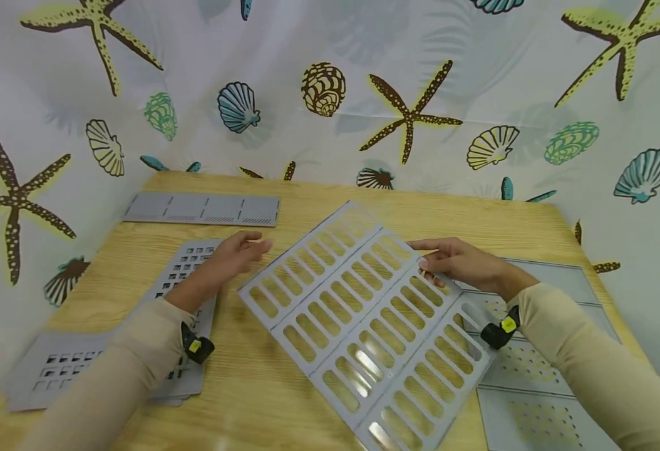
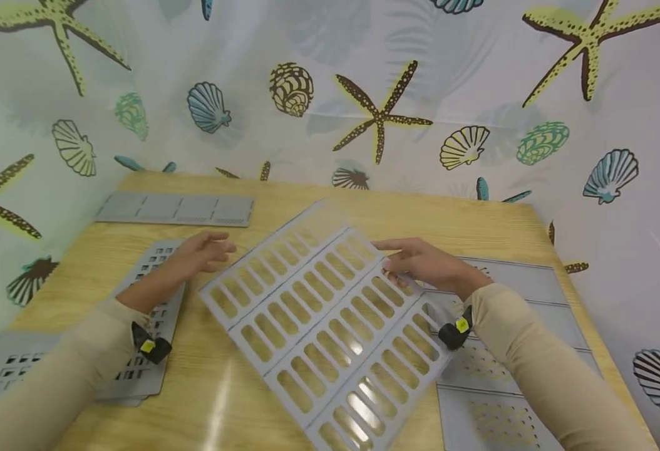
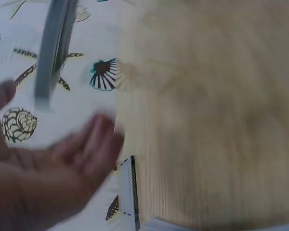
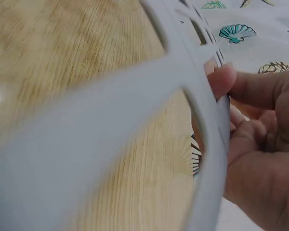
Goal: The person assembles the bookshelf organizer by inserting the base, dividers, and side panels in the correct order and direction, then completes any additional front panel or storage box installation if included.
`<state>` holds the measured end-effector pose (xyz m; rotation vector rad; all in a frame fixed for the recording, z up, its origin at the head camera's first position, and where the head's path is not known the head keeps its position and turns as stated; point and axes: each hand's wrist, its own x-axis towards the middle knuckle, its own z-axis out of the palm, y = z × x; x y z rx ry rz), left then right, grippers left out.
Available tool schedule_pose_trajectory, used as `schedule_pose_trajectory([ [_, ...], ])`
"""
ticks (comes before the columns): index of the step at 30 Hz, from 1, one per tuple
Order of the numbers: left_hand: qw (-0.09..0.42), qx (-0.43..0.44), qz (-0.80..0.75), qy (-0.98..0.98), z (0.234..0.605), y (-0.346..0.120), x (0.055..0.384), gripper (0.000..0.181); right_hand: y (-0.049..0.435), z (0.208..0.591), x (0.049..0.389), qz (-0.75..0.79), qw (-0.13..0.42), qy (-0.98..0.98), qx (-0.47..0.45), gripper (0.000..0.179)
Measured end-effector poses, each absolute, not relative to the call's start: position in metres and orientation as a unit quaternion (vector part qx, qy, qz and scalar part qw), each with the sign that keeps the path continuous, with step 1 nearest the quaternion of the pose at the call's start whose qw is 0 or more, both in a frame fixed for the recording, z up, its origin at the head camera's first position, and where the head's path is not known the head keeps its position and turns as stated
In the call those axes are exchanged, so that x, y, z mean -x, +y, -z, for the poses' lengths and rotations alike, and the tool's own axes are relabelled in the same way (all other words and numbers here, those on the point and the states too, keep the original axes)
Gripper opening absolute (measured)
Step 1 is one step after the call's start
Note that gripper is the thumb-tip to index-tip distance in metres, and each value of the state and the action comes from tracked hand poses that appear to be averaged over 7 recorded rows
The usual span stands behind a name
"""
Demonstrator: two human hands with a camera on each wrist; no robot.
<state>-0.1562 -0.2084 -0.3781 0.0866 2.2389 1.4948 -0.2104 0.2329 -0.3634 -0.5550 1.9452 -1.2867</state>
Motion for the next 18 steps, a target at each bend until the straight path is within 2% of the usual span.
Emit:
schedule_pose_trajectory([
  [3,0.289,-0.092,-0.551,0.778,0.377,-0.207,0.166,0.064,0.225,0.362,0.213,0.473,0.377,0.757,0.249,0.056],
  [6,0.331,-0.1,-0.564,0.75,0.381,-0.203,0.163,0.051,0.215,0.359,0.217,0.443,0.388,0.763,0.267,0.055],
  [9,0.346,-0.086,-0.584,0.729,0.387,-0.201,0.156,0.046,0.207,0.355,0.223,0.419,0.393,0.771,0.273,0.053],
  [14,0.356,-0.104,-0.595,0.713,0.394,-0.199,0.145,0.059,0.196,0.349,0.238,0.387,0.393,0.783,0.288,0.049],
  [18,0.34,-0.121,-0.62,0.697,0.4,-0.198,0.133,0.066,0.184,0.348,0.245,0.369,0.385,0.797,0.284,0.045],
])
